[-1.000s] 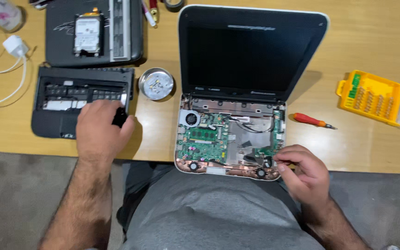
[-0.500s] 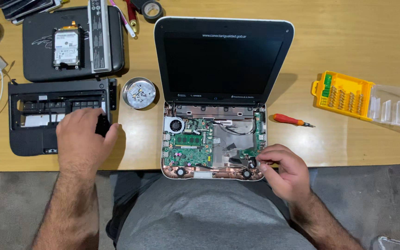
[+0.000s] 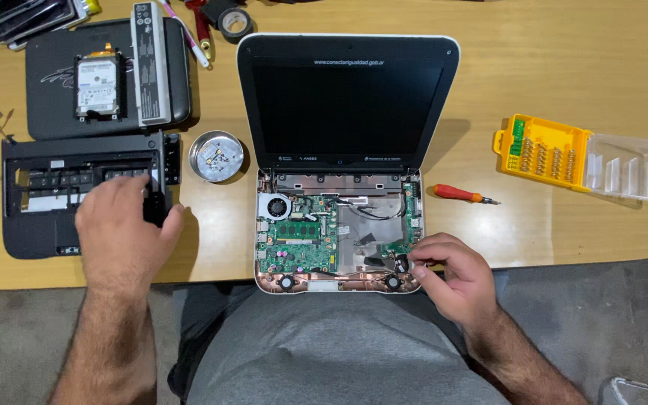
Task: The person removes the hard drive from a laptop using a screwdriver, then detaches the keyboard and palm rest to expose the motherboard. They continue to unscrew components inside the chassis and briefly hold a smartphone while working on the laptop.
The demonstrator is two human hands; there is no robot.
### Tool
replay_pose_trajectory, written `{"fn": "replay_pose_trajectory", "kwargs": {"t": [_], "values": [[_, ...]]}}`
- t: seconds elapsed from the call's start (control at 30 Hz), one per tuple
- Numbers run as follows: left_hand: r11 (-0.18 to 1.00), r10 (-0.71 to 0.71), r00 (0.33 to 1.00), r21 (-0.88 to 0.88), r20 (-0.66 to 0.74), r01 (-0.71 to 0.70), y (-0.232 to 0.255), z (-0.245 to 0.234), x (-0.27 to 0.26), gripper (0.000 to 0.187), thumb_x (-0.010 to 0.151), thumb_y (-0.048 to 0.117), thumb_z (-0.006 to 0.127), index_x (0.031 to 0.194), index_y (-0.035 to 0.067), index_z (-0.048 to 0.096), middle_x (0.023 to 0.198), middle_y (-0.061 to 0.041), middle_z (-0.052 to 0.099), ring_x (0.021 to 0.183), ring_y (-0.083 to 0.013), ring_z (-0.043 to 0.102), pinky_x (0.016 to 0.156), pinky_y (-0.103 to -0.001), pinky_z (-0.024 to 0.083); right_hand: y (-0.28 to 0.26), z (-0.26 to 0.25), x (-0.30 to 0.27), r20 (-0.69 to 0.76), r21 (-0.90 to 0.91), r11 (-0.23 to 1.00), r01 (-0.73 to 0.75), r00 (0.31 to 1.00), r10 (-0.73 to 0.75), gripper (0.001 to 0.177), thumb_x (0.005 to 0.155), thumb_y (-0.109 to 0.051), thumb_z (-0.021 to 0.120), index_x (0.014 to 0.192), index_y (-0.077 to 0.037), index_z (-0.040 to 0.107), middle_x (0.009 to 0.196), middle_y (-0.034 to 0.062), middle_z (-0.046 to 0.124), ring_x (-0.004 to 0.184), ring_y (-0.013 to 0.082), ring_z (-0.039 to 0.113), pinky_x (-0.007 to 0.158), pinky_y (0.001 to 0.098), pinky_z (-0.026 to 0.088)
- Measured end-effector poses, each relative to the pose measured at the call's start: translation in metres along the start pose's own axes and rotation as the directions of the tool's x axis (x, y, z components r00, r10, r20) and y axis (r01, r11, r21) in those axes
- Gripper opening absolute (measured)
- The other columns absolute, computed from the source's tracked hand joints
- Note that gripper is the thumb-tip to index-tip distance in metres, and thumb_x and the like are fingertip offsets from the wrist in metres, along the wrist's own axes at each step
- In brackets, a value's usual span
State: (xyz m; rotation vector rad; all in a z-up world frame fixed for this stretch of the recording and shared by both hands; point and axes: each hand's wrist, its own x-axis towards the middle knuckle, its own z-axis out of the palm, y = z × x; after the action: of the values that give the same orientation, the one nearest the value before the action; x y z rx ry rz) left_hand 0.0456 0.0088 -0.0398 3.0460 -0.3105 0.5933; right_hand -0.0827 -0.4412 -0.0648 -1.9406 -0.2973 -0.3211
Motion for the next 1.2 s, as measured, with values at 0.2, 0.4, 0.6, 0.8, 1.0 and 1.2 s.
{"fn": "replay_pose_trajectory", "kwargs": {"t": [0.2, 0.4, 0.6, 0.8, 1.0, 1.2], "values": [[0.907, 0.058, 0.998, -0.419, 0.014, -0.047, 0.064, -0.048, 0.013, 0.052, 0.085, 0.028, 0.075, 0.126, -0.003, 0.067, 0.13, -0.02, 0.061, 0.12, -0.0326, 0.053, 0.106, -0.047, 0.041, 0.0, -0.001, 0.001, -0.001, 0.015, 1.0, -0.014, 1.0, 0.014, 0.012, 0.089, -0.007, 0.07, 0.101, -0.004, 0.071, 0.096, 0.0108, 0.073, 0.091, 0.0226, 0.071, 0.087, 0.0337, 0.057], [0.597, 0.149, 0.973, -0.801, 0.176, 0.053, 0.115, -0.055, 0.002, 0.065, 0.074, 0.01, 0.082, 0.133, -0.005, 0.058, 0.137, -0.032, 0.054, 0.131, -0.0511, 0.052, 0.11, -0.062, 0.043, 0.007, -0.003, 0.005, -0.059, 0.139, 0.987, 0.077, 0.996, -0.069, 0.015, 0.085, -0.001, 0.074, 0.098, 0.006, 0.075, 0.081, 0.0152, 0.073, 0.072, 0.0192, 0.068, 0.065, 0.034, 0.058], [0.365, 0.062, 0.963, -0.904, 0.262, 0.223, 0.114, -0.023, -0.01, 0.062, 0.079, -0.001, 0.075, 0.136, -0.008, 0.052, 0.14, -0.027, 0.05, 0.134, -0.045, 0.054, 0.108, -0.053, 0.049, 0.005, -0.005, 0.006, -0.049, 0.134, 0.986, 0.102, 0.994, -0.096, 0.016, 0.084, 0.002, 0.073, 0.099, 0.007, 0.075, 0.081, 0.0156, 0.073, 0.071, 0.0206, 0.069, 0.066, 0.0353, 0.059], [0.159, 0.015, 0.961, -0.95, 0.276, 0.27, 0.115, -0.001, -0.019, 0.057, 0.081, -0.008, 0.07, 0.135, -0.003, 0.05, 0.143, -0.017, 0.05, 0.133, -0.0282, 0.055, 0.11, -0.043, 0.049, -0.004, -0.006, 0.014, -0.047, 0.084, 0.994, 0.072, 0.997, -0.068, 0.018, 0.081, 0.001, 0.076, 0.098, 0.008, 0.074, 0.081, 0.0165, 0.072, 0.071, 0.0217, 0.068, 0.066, 0.0372, 0.058], [0.495, 0.074, 0.975, -0.856, 0.212, 0.149, 0.095, -0.017, 0.002, 0.044, 0.084, -0.01, 0.063, 0.128, -0.003, 0.06, 0.128, -0.021, 0.059, 0.122, -0.038, 0.063, 0.099, -0.046, 0.059, -0.003, -0.011, 0.012, -0.031, 0.051, 0.998, 0.045, 0.999, -0.043, 0.021, 0.08, 0.002, 0.077, 0.1, 0.008, 0.073, 0.084, 0.0174, 0.073, 0.072, 0.0228, 0.068, 0.069, 0.0357, 0.058], [0.963, 0.066, 0.992, -0.269, 0.106, -0.035, 0.067, -0.02, 0.045, 0.069, 0.081, 0.025, 0.085, 0.14, 0.003, 0.056, 0.137, -0.015, 0.058, 0.123, -0.0346, 0.05, 0.102, -0.052, 0.042, -0.006, -0.009, 0.001, -0.016, -0.002, 0.995, -0.099, 0.995, 0.099, 0.02, 0.087, 0.0, 0.07, 0.106, 0.002, 0.069, 0.103, 0.0156, 0.072, 0.099, 0.0245, 0.07, 0.091, 0.0317, 0.058]]}}
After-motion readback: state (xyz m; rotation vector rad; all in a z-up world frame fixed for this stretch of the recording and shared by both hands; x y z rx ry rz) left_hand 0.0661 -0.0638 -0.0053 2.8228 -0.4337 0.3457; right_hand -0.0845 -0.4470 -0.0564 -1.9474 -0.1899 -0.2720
